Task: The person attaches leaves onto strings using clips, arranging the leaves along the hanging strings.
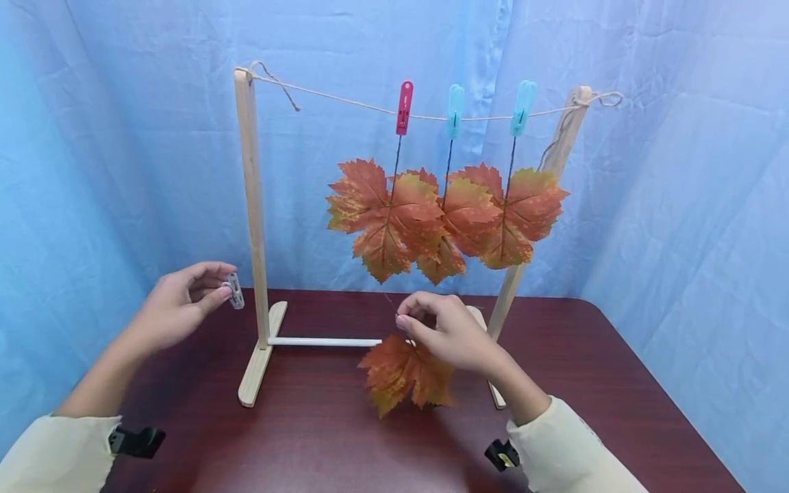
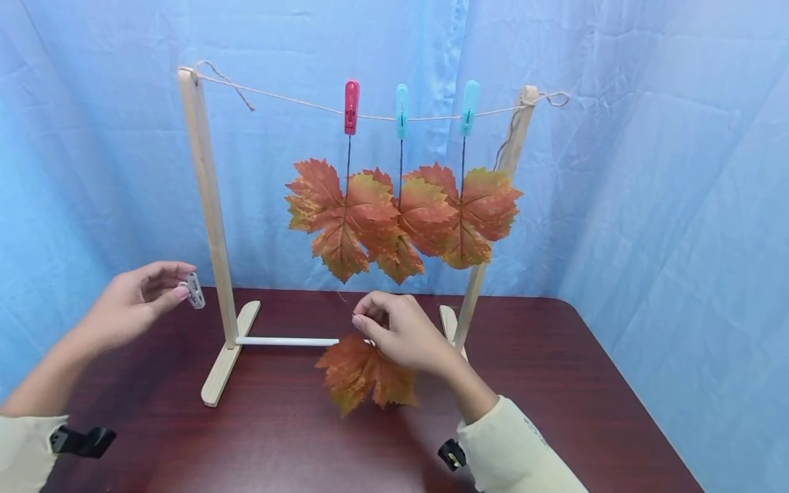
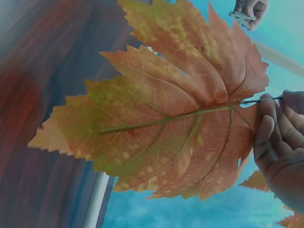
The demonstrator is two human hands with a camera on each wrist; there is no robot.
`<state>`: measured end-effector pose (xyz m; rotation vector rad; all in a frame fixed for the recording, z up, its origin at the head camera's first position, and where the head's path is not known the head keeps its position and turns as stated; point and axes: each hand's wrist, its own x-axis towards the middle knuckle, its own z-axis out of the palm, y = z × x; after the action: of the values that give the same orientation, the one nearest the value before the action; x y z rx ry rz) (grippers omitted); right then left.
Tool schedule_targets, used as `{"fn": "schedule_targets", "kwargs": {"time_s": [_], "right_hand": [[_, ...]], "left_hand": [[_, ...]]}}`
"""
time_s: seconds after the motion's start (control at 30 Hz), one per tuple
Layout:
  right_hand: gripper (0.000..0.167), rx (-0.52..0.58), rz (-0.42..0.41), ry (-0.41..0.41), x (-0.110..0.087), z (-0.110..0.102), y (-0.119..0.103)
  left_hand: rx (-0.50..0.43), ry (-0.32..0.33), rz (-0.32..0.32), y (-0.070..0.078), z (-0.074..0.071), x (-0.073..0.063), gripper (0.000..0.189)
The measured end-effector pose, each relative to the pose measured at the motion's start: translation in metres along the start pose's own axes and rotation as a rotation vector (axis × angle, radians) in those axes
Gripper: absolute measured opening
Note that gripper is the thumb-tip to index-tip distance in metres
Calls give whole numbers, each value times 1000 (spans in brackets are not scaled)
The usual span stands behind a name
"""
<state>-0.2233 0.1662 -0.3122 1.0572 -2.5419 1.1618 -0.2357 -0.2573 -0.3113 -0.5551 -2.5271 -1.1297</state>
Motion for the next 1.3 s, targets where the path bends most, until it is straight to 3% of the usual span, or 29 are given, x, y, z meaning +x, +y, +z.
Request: {"fn": "schedule_targets", "kwargs": {"time_s": [0.33,0.6,0.87,1.3], "right_hand": [[7,54,-13,111,26,14,-24],[8,59,-16,163,49,18,-45],[8,110,2,181,67,16,-57],[10,119,-9,212,93,11,-75]], "left_hand": [[-57,76,99,39,2,14,31],[6,69,183,68,4,36,31],[-5,90,260,97,2,55,30],[-39,163,325,131,-9,88,28]]}}
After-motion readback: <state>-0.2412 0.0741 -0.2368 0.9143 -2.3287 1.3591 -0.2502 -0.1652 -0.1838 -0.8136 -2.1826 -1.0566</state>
